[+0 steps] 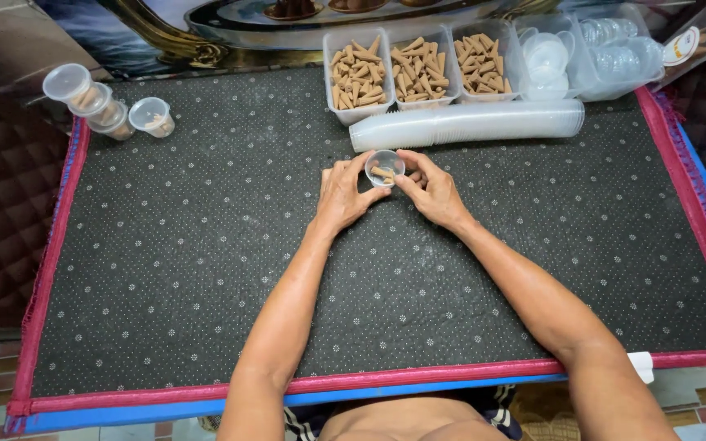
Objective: Packing incense cones into small plastic cups and capping them.
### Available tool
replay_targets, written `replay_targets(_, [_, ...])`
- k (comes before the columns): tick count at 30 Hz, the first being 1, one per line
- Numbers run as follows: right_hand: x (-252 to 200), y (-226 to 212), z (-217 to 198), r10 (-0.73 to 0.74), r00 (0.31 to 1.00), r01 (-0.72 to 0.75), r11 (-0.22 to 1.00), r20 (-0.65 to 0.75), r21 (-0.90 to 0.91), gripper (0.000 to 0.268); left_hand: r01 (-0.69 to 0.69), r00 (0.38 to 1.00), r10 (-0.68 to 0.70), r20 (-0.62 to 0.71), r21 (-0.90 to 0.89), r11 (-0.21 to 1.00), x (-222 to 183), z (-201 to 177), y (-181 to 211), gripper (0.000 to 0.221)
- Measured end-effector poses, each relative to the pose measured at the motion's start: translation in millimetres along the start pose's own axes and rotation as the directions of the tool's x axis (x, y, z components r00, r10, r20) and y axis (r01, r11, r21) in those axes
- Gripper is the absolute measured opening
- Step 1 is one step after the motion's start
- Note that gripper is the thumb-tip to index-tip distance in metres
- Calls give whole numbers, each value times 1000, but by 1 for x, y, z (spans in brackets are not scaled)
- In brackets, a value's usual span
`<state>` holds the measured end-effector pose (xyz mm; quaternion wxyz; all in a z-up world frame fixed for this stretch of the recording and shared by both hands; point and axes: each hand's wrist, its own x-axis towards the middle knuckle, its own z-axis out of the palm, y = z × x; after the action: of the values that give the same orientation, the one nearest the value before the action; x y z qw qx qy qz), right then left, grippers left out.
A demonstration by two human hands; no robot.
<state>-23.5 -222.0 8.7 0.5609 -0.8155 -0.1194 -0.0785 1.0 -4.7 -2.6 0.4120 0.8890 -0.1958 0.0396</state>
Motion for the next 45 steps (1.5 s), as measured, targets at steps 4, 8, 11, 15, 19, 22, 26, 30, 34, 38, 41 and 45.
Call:
replay_targets(4, [-1, -4, 0, -4, 1000, 4, 1000, 3, 1, 45, -9, 1000, 9, -3, -5, 1000, -1, 0, -1, 78])
replay_targets(8, [0, -3, 0, -10, 1000, 10, 1000, 5, 10, 44, -6, 1000, 6, -1, -6, 1000, 0, 1, -3, 77])
replay_targets(11, [0, -3, 0, -15, 1000, 15, 1000, 9, 12, 44, -6, 1000, 6, 1, -1, 1000, 1, 2, -4, 77])
replay_targets(15, [1, -4, -4, -44, 999, 44, 998, 22, -40, 45, -9, 1000, 9, 8, 3, 1000, 1, 2, -5, 77])
replay_targets(19, [35, -33, -31, -217, 976, 205, 930, -6, -306, 31, 0, 1000, 0, 1, -8, 1000, 1, 4, -9, 77])
replay_targets(22, [80, -40, -66, -318, 947, 263, 843, -42, -469, 33, 1, 1000, -1, 7, -17, 1000, -1, 4, -6, 76])
replay_targets(26, [149, -34, -92, -24, 990, 123, 604, 137, -787, 30, 8, 999, -10, 34, 63, 998, 1, 0, 2, 74])
replay_targets(30, [184, -39, -80, 401, 905, -10, 349, 140, -937, 39, 0, 999, -2, 33, 67, 998, 2, 2, 0, 75])
replay_targets(34, [205, -3, -77, 408, 897, 62, 262, 169, -963, 33, 21, 999, -23, 44, 57, 998, 2, -2, 4, 75])
replay_targets(38, [198, -4, -79, 323, 927, 53, 393, 191, -918, 19, 57, 996, -60, 62, 55, 997, 1, -3, 5, 76])
replay_targets(41, [197, 5, -84, 214, 943, 135, 455, 256, -880, 20, 73, 995, -76, 59, 53, 996, 2, -3, 4, 76])
replay_targets(45, [177, -10, -88, 79, 965, 154, 602, 250, -784, 13, 25, 999, -27, 44, 49, 999, 1, -3, 5, 74])
